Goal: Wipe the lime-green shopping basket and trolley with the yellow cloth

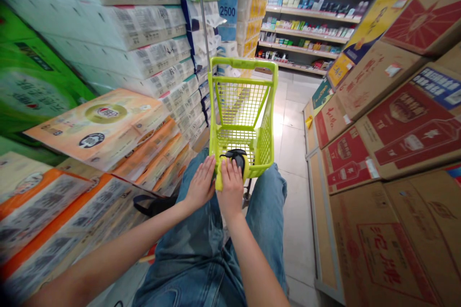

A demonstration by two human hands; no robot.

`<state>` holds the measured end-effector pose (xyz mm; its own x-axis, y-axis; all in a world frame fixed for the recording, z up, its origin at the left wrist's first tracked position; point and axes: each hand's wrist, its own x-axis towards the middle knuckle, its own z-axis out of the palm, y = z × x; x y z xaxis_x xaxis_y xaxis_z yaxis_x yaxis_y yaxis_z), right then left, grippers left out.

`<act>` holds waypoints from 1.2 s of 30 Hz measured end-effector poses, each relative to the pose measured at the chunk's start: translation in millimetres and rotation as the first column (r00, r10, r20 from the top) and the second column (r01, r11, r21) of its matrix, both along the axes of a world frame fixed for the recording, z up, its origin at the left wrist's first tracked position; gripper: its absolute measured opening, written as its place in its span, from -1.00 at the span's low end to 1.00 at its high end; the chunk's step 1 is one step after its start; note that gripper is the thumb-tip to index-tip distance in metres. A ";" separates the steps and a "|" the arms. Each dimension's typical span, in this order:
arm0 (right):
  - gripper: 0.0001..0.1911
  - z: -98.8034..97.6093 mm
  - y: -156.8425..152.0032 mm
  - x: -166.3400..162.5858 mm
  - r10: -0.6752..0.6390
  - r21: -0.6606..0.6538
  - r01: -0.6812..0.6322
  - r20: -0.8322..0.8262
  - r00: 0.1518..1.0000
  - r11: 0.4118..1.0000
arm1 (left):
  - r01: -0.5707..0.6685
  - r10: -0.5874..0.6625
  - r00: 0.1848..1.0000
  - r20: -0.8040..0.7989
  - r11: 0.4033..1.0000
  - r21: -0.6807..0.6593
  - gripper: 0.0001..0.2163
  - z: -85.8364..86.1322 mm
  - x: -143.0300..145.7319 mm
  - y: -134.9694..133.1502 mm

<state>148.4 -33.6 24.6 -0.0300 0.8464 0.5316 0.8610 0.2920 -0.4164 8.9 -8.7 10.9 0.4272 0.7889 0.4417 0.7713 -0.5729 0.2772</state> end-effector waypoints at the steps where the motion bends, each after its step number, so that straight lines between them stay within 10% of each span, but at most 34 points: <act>1: -0.31 1.1 0.5 -6.5 0.011 -0.001 -0.011 0.006 1.000 1.000 | 0.004 -0.004 1.000 -0.003 1.000 0.001 -0.24 0.5 -0.9 0.1; 8: -0.19 4.9 -5.3 48.3 0.159 -0.031 -0.156 0.108 0.981 0.987 | 0.011 -0.010 0.998 -0.064 1.000 0.023 -0.23 2.4 -7.9 3.2; 14: -0.27 -2.6 -6.2 122.1 -0.012 0.026 0.011 0.034 0.999 1.000 | 0.008 -0.006 0.997 -0.071 1.000 0.027 -0.22 2.5 -5.2 3.4; 19: -0.20 -6.5 -5.4 87.4 -0.132 0.020 0.133 -0.015 0.991 0.991 | -0.008 0.010 0.998 -0.061 1.000 0.024 -0.21 1.5 -4.4 2.1; 28: -0.19 -1.2 -4.0 -10.5 0.037 -0.056 -0.035 0.031 0.999 0.998 | 0.002 -0.001 0.998 -0.062 1.000 0.016 -0.23 2.0 -11.0 1.2; 36: -0.18 5.0 -8.0 3.0 0.130 -0.079 -0.118 0.165 0.978 0.990 | 0.018 -0.014 0.995 -0.098 0.999 0.035 -0.24 0.8 -14.8 3.8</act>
